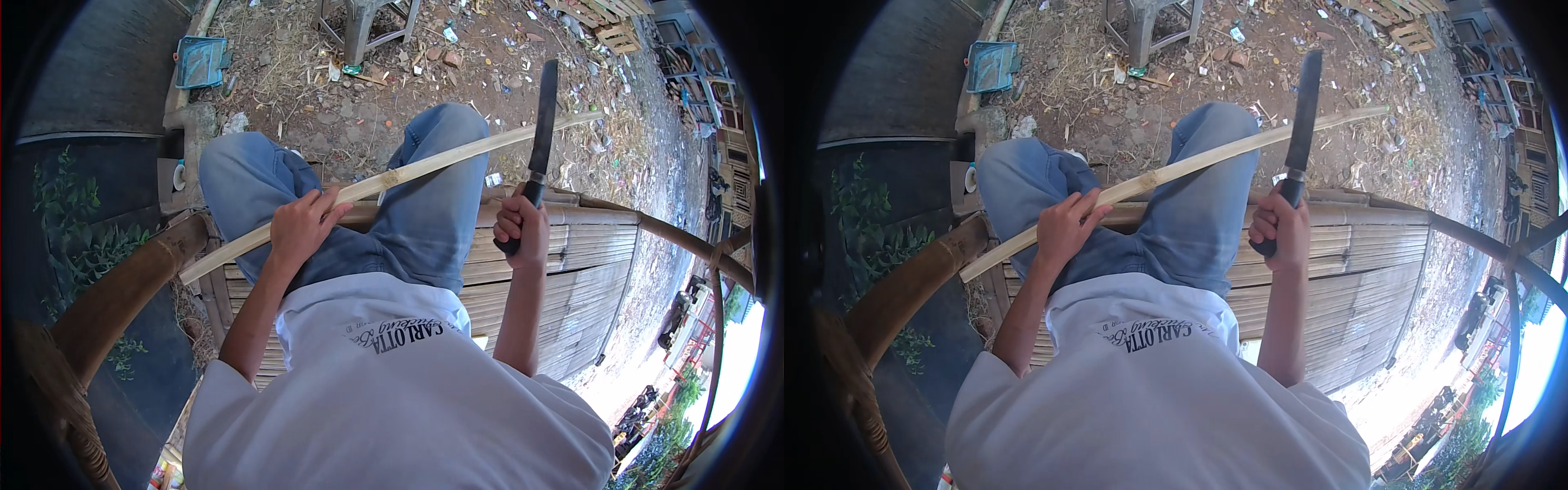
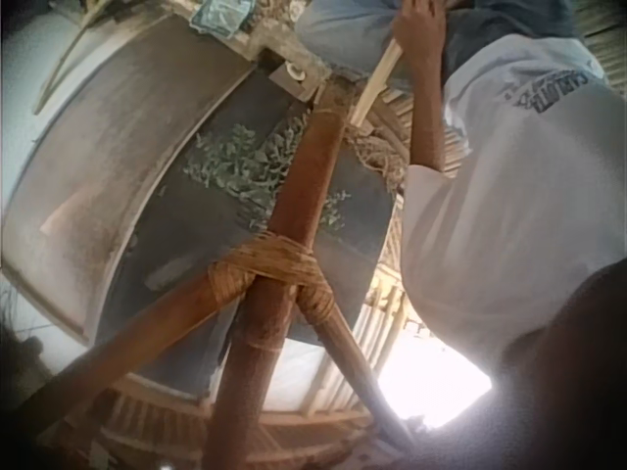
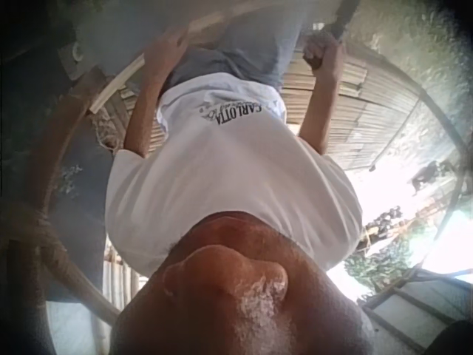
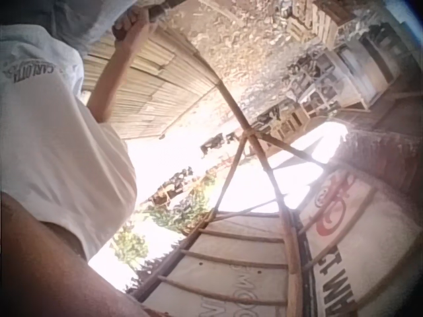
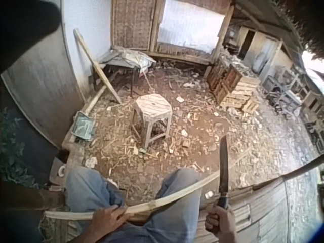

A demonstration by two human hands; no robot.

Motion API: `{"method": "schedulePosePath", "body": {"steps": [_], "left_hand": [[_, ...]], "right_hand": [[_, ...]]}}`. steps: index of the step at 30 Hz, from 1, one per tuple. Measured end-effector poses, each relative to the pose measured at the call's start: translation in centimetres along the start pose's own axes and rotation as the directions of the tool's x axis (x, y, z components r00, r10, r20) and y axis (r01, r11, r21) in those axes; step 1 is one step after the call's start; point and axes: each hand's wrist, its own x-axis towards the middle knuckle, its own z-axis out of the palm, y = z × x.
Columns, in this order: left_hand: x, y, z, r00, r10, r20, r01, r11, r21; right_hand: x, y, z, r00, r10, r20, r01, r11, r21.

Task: The person shaves a thin piece of wood using a knife by hand while sitting on a bamboo bench.

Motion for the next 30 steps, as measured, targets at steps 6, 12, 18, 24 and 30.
{"method": "schedulePosePath", "body": {"steps": [6, 12, 18, 24, 30], "left_hand": [[-0.2, 0.1, 0.0, 1.0, 0.001, -0.007, -0.001, 1.0, 0.005], [-0.3, 0.0, -0.1, 0.999, -0.02, 0.028, 0.02, 0.999, -0.026], [0.1, -0.2, 0.0, 1.0, -0.012, 0.004, 0.012, 1.0, -0.006], [0.6, -0.4, 0.2, 1.0, 0.018, -0.003, -0.018, 1.0, 0.001], [1.2, -0.8, 0.4, 0.999, -0.011, 0.032, 0.013, 0.999, -0.045]], "right_hand": [[0.7, 3.0, 1.6, 0.974, -0.224, -0.047, 0.228, 0.968, 0.108], [-1.9, 10.4, 3.5, 0.834, 0.525, 0.169, -0.488, 0.845, -0.218], [0.6, 1.6, -0.1, 0.994, 0.111, 0.002, -0.111, 0.994, 0.022], [1.5, 0.3, 0.9, 0.949, -0.279, -0.149, 0.298, 0.947, 0.123], [-0.6, 11.0, 4.0, 0.842, 0.514, 0.164, -0.457, 0.841, -0.291]]}}
